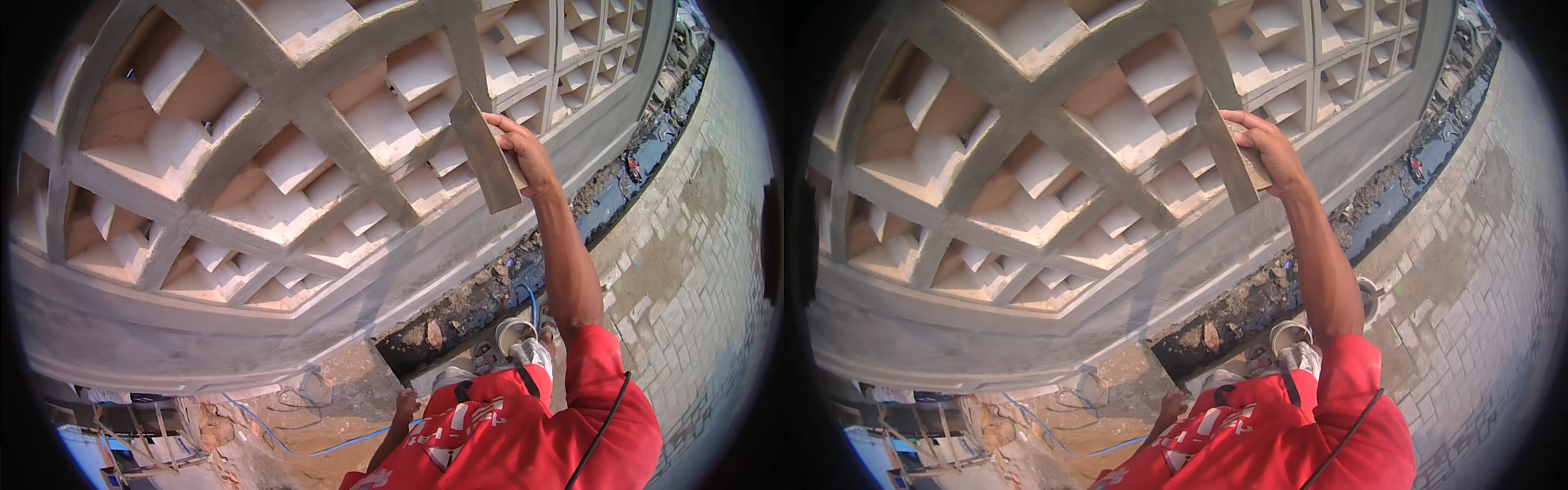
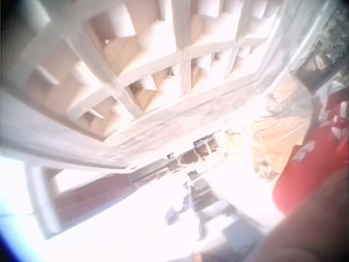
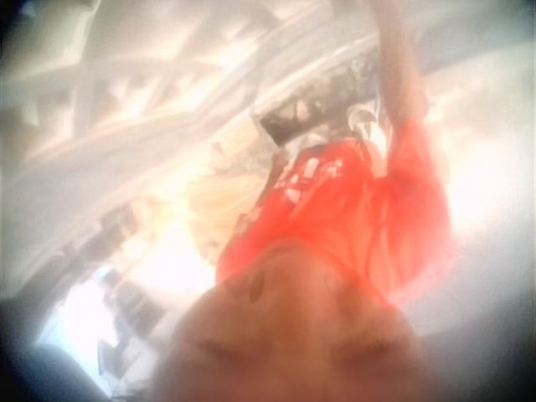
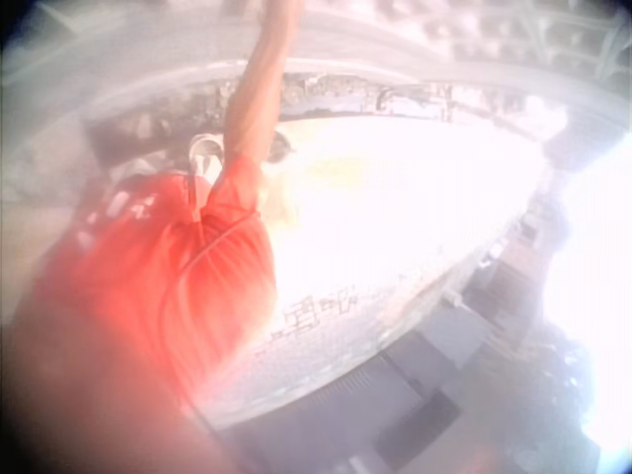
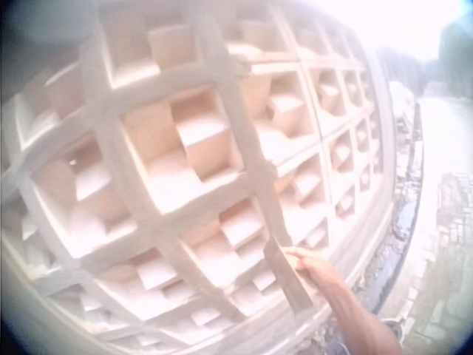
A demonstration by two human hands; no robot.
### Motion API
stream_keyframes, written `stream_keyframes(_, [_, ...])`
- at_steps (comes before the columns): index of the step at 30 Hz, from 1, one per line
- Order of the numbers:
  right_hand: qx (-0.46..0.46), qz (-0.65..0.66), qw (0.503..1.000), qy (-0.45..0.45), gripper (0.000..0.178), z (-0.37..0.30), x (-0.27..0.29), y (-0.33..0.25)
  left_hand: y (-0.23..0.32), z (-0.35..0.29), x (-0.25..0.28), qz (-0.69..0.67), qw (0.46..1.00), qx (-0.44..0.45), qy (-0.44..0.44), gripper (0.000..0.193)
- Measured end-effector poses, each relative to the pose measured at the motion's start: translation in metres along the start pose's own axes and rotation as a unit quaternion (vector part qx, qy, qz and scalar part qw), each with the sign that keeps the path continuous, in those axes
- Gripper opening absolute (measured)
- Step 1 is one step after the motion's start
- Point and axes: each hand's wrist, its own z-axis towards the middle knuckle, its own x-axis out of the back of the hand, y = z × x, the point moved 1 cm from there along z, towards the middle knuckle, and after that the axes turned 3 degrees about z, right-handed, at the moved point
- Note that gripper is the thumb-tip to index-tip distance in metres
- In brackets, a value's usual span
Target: The person uses a trowel to apply and smooth plaster onto a decorative lattice wall. They repeatedly dip the trowel into a bucket of plaster and work on different sections of the wall, smoothing the surface.
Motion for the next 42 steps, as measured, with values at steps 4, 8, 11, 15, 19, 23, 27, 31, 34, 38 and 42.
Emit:
stream_keyframes(4, [-0.034, 0.007, 0.999, -0.039, 0.047, 0.002, -0.011, 0.008, -0.004, 0.001, 0.008, -0.007, 1.0, 0.003, -0.016, 0.03])
stream_keyframes(8, [0.014, 0.134, 0.991, -0.006, 0.047, -0.025, -0.002, 0.027, 0.0, -0.001, 0.014, -0.029, 0.999, 0.027, -0.035, 0.025])
stream_keyframes(11, [0.094, 0.112, 0.979, 0.144, 0.049, -0.046, 0.012, 0.042, 0.009, -0.008, 0.013, -0.051, 0.998, 0.029, -0.005, 0.021])
stream_keyframes(15, [0.115, -0.105, 0.964, 0.217, 0.047, -0.039, 0.026, 0.055, 0.012, -0.002, 0.023, -0.015, 1.0, 0.008, -0.009, 0.022])
stream_keyframes(19, [0.146, -0.272, 0.911, 0.272, 0.046, -0.023, 0.006, 0.046, 0.019, -0.004, 0.026, 0.0, 1.0, -0.03, 0.003, 0.025])
stream_keyframes(23, [0.216, -0.281, 0.873, 0.334, 0.046, -0.006, -0.005, 0.046, 0.026, -0.006, 0.026, -0.057, 0.998, -0.04, 0.009, 0.026])
stream_keyframes(27, [0.239, -0.306, 0.848, 0.361, 0.045, 0.014, -0.027, 0.075, 0.032, -0.005, 0.026, -0.042, 0.999, -0.009, -0.009, 0.023])
stream_keyframes(31, [0.215, -0.321, 0.874, 0.296, 0.044, -0.005, -0.066, 0.103, 0.007, -0.004, 0.023, -0.04, 0.999, -0.013, -0.034, 0.021])
stream_keyframes(34, [0.128, -0.29, 0.922, 0.223, 0.043, -0.03, -0.068, 0.099, -0.022, 0.012, 0.042, 0.192, 0.948, -0.243, -0.078, 0.022])
stream_keyframes(38, [0.199, -0.243, 0.893, 0.323, 0.044, -0.016, -0.027, 0.074, 0.001, -0.009, 0.021, -0.004, 1.0, -0.012, -0.011, 0.022])
stream_keyframes(42, [0.204, -0.239, 0.884, 0.346, 0.045, 0.012, -0.02, 0.062, 0.016, -0.019, 0.021, -0.015, 0.999, -0.049, 0.002, 0.019])
